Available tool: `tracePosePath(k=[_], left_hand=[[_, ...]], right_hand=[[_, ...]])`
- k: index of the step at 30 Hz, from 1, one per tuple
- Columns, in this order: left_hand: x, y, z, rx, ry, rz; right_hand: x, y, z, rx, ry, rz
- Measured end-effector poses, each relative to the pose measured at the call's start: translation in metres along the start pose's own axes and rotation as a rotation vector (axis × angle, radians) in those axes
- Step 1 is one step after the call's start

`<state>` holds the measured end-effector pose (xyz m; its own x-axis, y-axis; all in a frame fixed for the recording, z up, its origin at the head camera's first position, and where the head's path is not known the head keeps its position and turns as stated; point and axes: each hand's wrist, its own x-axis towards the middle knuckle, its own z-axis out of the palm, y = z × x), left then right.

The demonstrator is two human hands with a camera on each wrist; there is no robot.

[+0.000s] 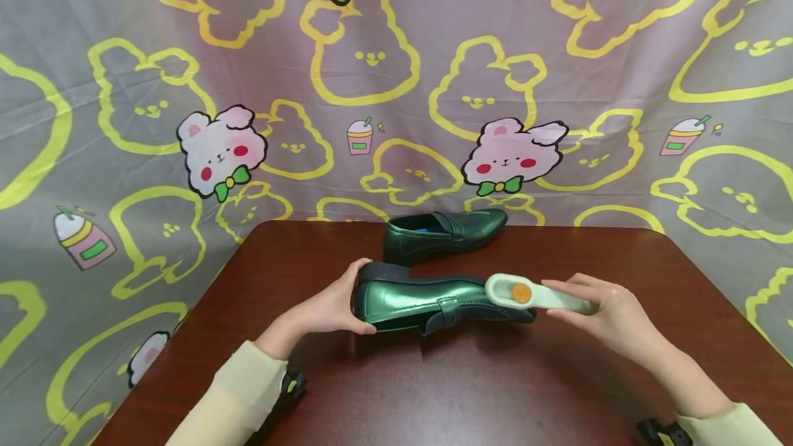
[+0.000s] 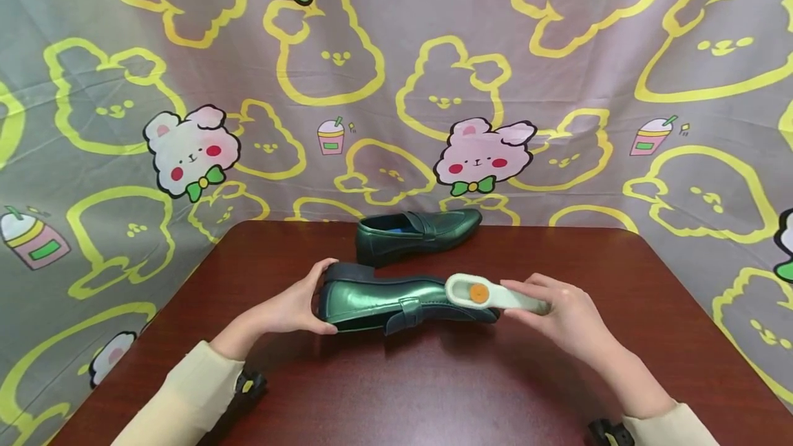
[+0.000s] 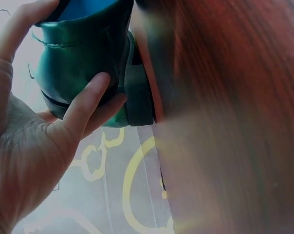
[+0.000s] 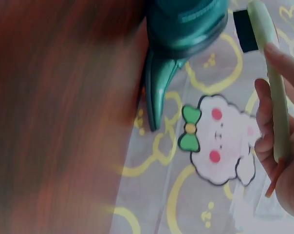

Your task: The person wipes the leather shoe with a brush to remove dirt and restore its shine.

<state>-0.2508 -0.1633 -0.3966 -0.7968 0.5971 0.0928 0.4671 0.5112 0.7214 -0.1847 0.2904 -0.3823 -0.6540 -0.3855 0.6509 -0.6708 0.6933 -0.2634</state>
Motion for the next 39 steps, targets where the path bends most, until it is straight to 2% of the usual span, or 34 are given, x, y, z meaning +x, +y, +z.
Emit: tracePosePath(k=[5,9,13,19,22,25,31,35,39], left_hand=[[0.0,0.001,0.0,0.001,-0.001,-0.004],[0.0,0.003,0.0,0.005,0.0,-0.008],[-0.001,0.003,0.001,0.001,-0.002,-0.017],[-0.002,0.003,0.001,0.008,0.004,-0.008],[-0.003,0.003,0.001,0.018,0.004,-0.003],[-0.003,0.003,0.001,0.019,0.001,-0.004],[-0.003,0.003,0.0,0.011,0.0,-0.017],[-0.003,0.003,-0.001,0.01,-0.002,-0.019],[-0.003,0.002,0.0,0.011,-0.003,-0.021]], right_hand=[[-0.003,-0.013,0.008,0.109,-0.093,-0.101],[-0.003,-0.014,0.011,0.087,-0.121,-0.114],[0.0,-0.006,0.008,0.028,-0.099,-0.075],[0.005,0.008,-0.001,-0.054,0.02,0.015],[0.004,0.009,-0.002,-0.06,0.037,0.038],[0.001,0.003,0.001,-0.001,0.005,-0.001],[-0.002,-0.012,0.013,0.135,-0.106,-0.106],[0.0,-0.014,0.015,0.105,-0.141,-0.115],[0.003,-0.01,0.012,0.053,-0.121,-0.086]])
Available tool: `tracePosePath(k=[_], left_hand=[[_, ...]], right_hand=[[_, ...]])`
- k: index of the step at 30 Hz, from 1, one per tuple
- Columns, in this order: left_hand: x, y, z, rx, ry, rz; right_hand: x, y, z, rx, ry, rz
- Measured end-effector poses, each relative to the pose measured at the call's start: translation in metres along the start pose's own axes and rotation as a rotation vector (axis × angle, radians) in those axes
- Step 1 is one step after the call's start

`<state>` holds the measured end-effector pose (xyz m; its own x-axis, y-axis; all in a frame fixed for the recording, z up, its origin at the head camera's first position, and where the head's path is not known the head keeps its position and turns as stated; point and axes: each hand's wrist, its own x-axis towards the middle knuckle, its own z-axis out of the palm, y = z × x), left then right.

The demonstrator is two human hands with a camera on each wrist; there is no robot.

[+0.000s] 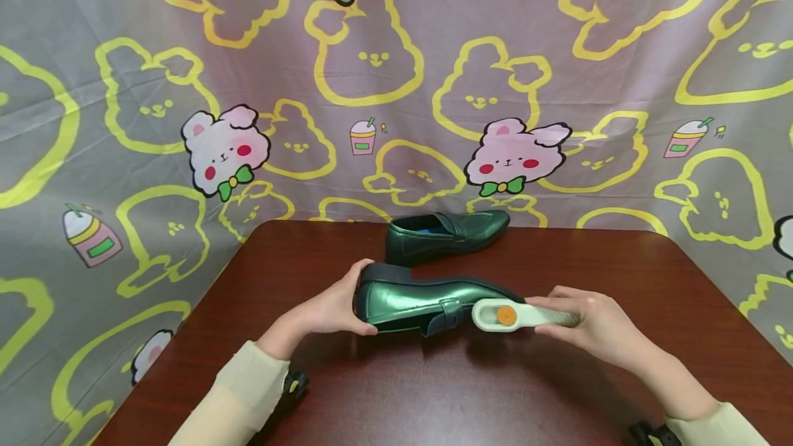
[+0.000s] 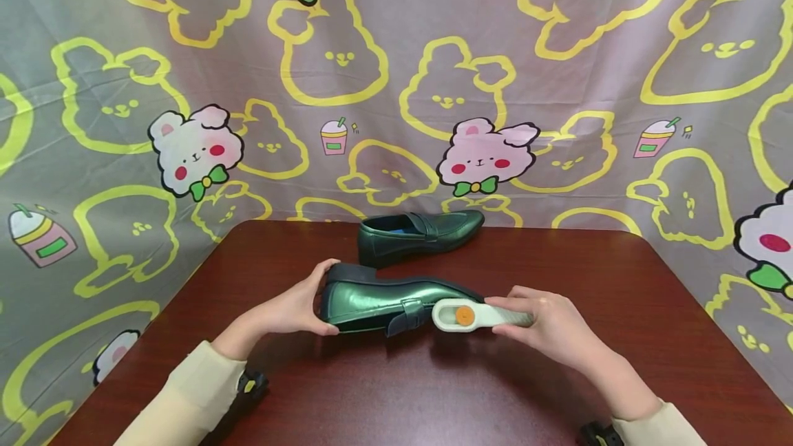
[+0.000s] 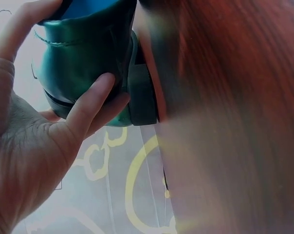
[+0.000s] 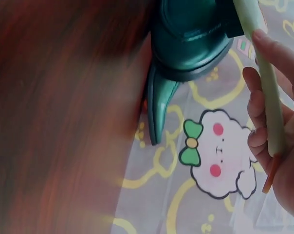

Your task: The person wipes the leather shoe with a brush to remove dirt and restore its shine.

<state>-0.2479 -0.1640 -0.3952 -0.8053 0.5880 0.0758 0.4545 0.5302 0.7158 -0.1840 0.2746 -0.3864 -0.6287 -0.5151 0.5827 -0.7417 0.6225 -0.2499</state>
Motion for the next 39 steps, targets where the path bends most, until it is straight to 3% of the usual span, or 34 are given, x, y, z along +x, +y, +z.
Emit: tracePosePath(k=[4,12,20,24,30,37,39], left_hand=[[0.0,-0.001,0.0,-0.009,-0.004,-0.001],[0.0,-0.001,0.0,-0.011,-0.006,0.014],[0.0,0.001,-0.001,-0.018,-0.006,0.003],[0.0,0.001,0.0,-0.017,0.0,0.008],[0.001,-0.001,0.002,-0.021,0.001,0.006],[0.001,0.0,0.0,-0.025,0.001,0.032],[0.001,0.0,-0.001,-0.03,0.001,0.037]], right_hand=[[0.0,0.005,-0.005,-0.007,0.023,0.01],[0.002,0.014,-0.014,-0.082,0.161,0.097],[0.004,-0.001,0.004,0.044,0.046,-0.06],[0.007,-0.005,0.01,0.021,0.005,-0.09],[0.008,0.006,0.003,0.001,0.039,-0.039],[0.012,0.015,-0.007,-0.057,0.17,0.071],[0.014,0.011,-0.007,-0.031,0.158,0.067]])
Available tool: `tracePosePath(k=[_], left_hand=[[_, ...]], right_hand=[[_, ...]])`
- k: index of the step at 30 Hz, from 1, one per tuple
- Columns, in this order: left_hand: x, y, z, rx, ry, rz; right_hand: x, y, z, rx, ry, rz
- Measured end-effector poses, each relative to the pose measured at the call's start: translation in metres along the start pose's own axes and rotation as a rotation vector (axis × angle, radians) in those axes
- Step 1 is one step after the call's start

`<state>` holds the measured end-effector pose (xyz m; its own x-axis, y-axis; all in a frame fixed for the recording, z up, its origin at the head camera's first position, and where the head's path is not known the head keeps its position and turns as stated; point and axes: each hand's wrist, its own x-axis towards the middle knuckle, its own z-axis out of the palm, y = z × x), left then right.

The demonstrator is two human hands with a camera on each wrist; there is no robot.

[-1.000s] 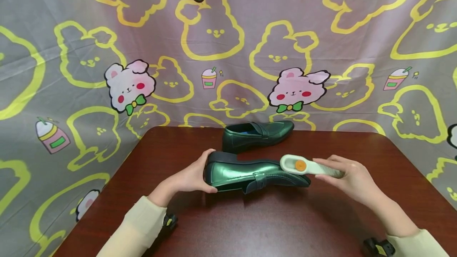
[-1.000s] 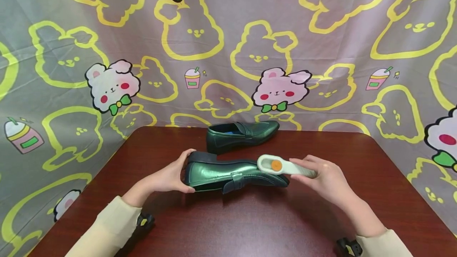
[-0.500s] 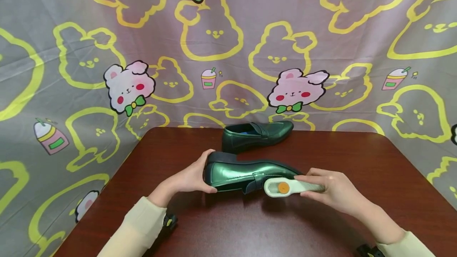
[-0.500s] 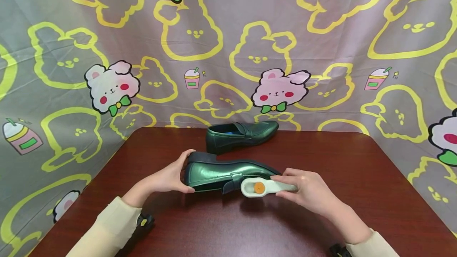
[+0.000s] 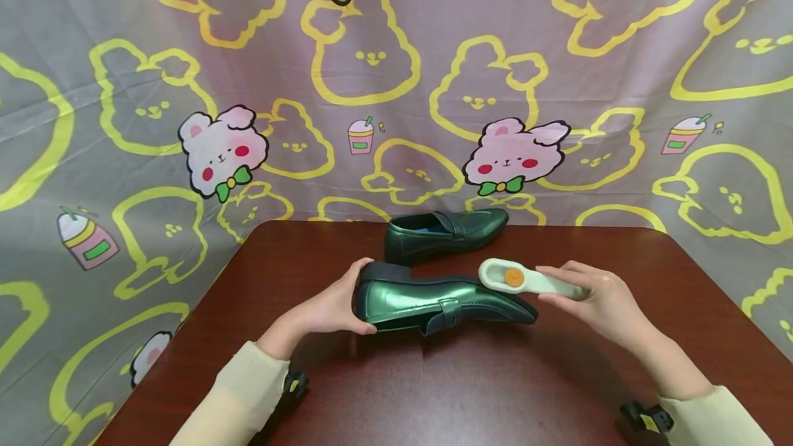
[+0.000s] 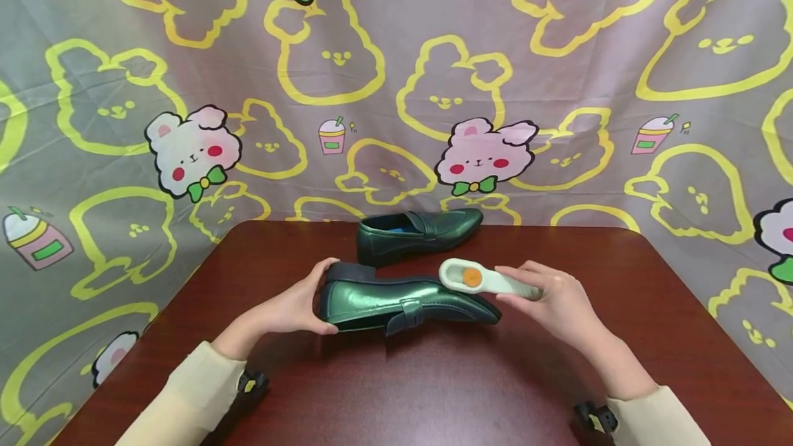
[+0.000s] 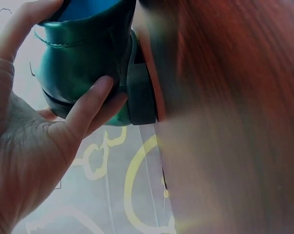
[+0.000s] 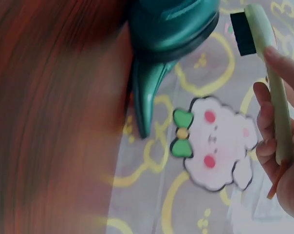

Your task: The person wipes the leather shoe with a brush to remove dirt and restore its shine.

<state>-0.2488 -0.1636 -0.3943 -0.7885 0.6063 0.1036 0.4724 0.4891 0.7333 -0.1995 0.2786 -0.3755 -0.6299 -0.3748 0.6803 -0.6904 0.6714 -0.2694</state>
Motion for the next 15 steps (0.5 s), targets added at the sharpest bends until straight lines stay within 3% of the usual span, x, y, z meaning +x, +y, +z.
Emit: tracePosePath(k=[8,11,15], left_hand=[[0.001,-0.002,0.001,0.011,0.015,0.022],[0.002,-0.003,0.001,0.01,0.021,0.035],[0.001,-0.002,0.002,0.008,0.028,0.051]], right_hand=[[0.003,-0.019,0.013,0.141,-0.185,-0.098],[0.005,-0.015,0.015,0.117,-0.186,-0.046],[0.007,-0.005,0.013,0.032,-0.124,0.085]])
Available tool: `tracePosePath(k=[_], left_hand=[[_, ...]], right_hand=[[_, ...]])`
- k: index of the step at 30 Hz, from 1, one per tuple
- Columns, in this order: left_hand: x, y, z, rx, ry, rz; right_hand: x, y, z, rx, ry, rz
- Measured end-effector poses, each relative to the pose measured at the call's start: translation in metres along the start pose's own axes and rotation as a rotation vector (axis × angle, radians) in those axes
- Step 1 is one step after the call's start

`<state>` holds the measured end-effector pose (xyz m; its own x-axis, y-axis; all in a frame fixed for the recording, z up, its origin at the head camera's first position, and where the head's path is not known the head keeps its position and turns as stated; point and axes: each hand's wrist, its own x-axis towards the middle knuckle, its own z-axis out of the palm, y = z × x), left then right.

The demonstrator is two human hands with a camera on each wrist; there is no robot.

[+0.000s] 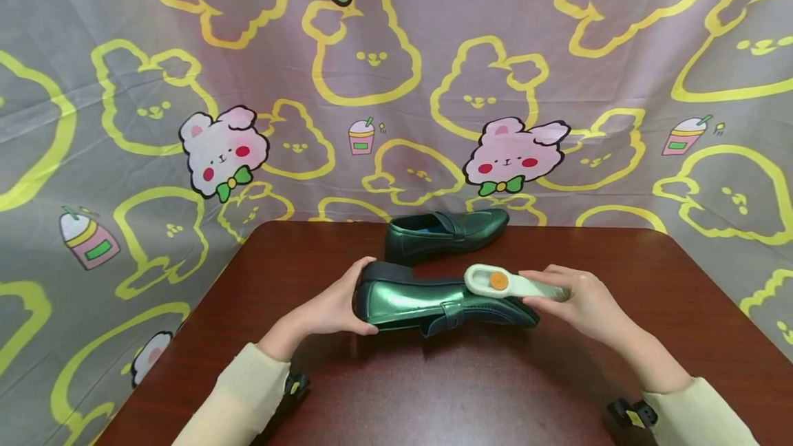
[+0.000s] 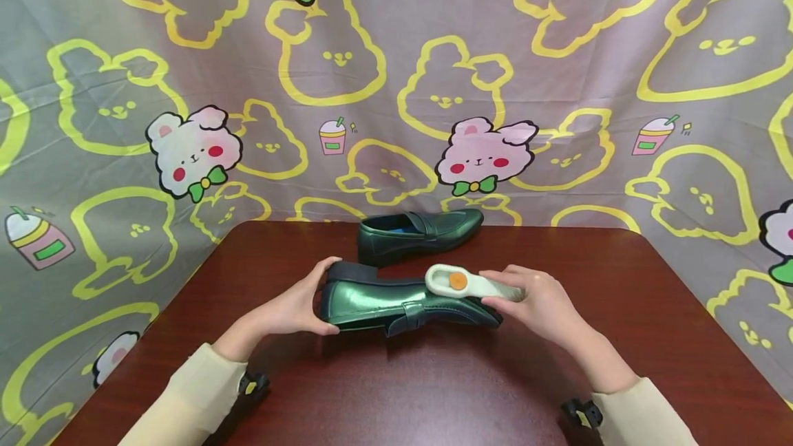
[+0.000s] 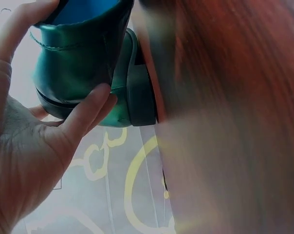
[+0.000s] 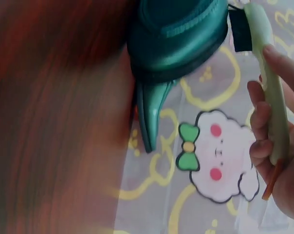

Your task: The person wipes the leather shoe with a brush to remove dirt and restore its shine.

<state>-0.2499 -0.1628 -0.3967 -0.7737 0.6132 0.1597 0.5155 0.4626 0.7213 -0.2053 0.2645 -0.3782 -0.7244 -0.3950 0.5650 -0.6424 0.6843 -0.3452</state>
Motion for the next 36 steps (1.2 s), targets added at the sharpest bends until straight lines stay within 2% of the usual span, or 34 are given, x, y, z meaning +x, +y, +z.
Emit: tracePosePath(k=[2,4,8,11,13,17,19,30,33,36], left_hand=[[-0.001,0.001,0.0,-0.001,0.002,0.003],[-0.001,0.002,0.0,0.0,0.005,0.004],[-0.002,0.003,-0.001,0.0,0.01,-0.003],[-0.001,0.004,-0.002,-0.004,0.009,-0.011],[-0.001,0.005,-0.002,-0.008,0.006,-0.013],[0.0,0.004,-0.002,-0.006,0.005,-0.012],[0.0,0.004,-0.002,-0.005,0.006,-0.01],[0.0,0.004,0.0,-0.011,0.001,-0.018],[0.001,0.004,0.0,-0.006,0.001,-0.015],[0.002,0.005,0.0,-0.003,0.003,-0.012]], right_hand=[[-0.001,0.004,-0.002,-0.036,0.034,0.048],[-0.002,0.004,-0.004,-0.045,0.057,0.06],[-0.004,-0.002,-0.005,0.021,0.056,-0.015],[-0.005,-0.01,-0.003,0.09,0.019,-0.116],[-0.005,-0.016,-0.002,0.127,-0.023,-0.156],[-0.006,-0.022,0.001,0.163,-0.113,-0.156],[-0.005,-0.021,0.002,0.151,-0.125,-0.147],[0.001,0.0,-0.003,-0.021,0.047,-0.034],[0.001,-0.003,-0.004,0.003,0.046,-0.058],[0.001,-0.01,-0.003,0.068,0.016,-0.12]])
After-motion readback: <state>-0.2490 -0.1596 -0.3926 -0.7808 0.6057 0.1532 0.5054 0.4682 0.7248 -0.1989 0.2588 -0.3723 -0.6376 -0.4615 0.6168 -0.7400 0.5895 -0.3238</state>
